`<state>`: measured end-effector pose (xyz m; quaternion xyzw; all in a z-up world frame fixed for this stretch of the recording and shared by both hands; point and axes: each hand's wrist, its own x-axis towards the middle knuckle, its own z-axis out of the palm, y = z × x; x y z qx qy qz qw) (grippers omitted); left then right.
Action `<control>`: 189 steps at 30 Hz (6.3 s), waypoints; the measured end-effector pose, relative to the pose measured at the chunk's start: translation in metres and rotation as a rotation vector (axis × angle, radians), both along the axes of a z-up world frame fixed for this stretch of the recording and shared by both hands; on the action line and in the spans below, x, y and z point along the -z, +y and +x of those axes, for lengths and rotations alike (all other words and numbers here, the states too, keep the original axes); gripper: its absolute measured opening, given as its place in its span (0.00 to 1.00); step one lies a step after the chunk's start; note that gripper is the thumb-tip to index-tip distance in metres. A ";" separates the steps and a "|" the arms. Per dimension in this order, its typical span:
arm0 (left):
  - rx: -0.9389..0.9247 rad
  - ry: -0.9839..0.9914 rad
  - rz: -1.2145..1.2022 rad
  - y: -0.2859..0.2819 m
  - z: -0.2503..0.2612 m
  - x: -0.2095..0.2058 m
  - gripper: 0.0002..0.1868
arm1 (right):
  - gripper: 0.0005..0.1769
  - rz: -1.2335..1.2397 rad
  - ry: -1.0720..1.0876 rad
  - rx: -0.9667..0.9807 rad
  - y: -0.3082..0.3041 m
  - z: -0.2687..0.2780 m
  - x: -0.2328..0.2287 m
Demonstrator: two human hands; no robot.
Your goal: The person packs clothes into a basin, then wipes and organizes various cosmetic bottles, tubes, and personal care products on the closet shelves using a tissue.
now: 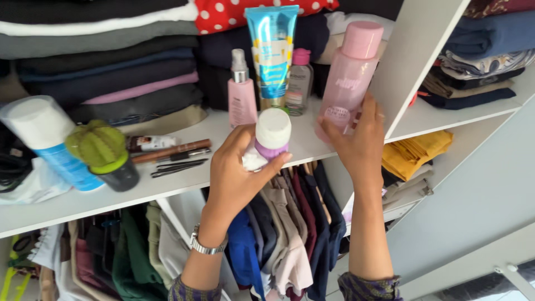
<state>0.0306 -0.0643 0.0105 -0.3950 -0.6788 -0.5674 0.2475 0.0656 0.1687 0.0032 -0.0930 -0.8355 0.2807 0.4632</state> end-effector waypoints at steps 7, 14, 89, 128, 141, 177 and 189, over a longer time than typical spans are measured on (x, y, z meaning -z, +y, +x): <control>-0.014 0.028 -0.048 0.047 -0.008 -0.002 0.24 | 0.37 0.202 0.042 0.057 0.044 -0.049 0.017; -0.027 -0.099 -0.078 0.055 -0.013 0.000 0.22 | 0.30 0.028 -0.110 -0.143 0.063 -0.073 0.014; -0.013 -0.153 -0.026 0.051 -0.020 0.000 0.21 | 0.29 -0.118 -0.270 -0.408 0.061 -0.073 0.002; -0.251 0.063 -0.132 0.096 -0.042 -0.002 0.23 | 0.26 -0.608 0.116 -0.769 0.086 -0.036 -0.031; -0.192 0.026 -0.074 0.088 -0.034 -0.004 0.20 | 0.19 -0.960 -0.188 -0.899 0.108 -0.117 -0.040; -0.178 0.041 -0.053 0.088 -0.035 -0.002 0.21 | 0.43 -0.672 0.007 -0.965 0.111 -0.101 -0.038; -0.179 0.027 -0.073 0.091 -0.038 0.003 0.21 | 0.34 -0.128 -0.131 -0.223 0.056 -0.010 0.013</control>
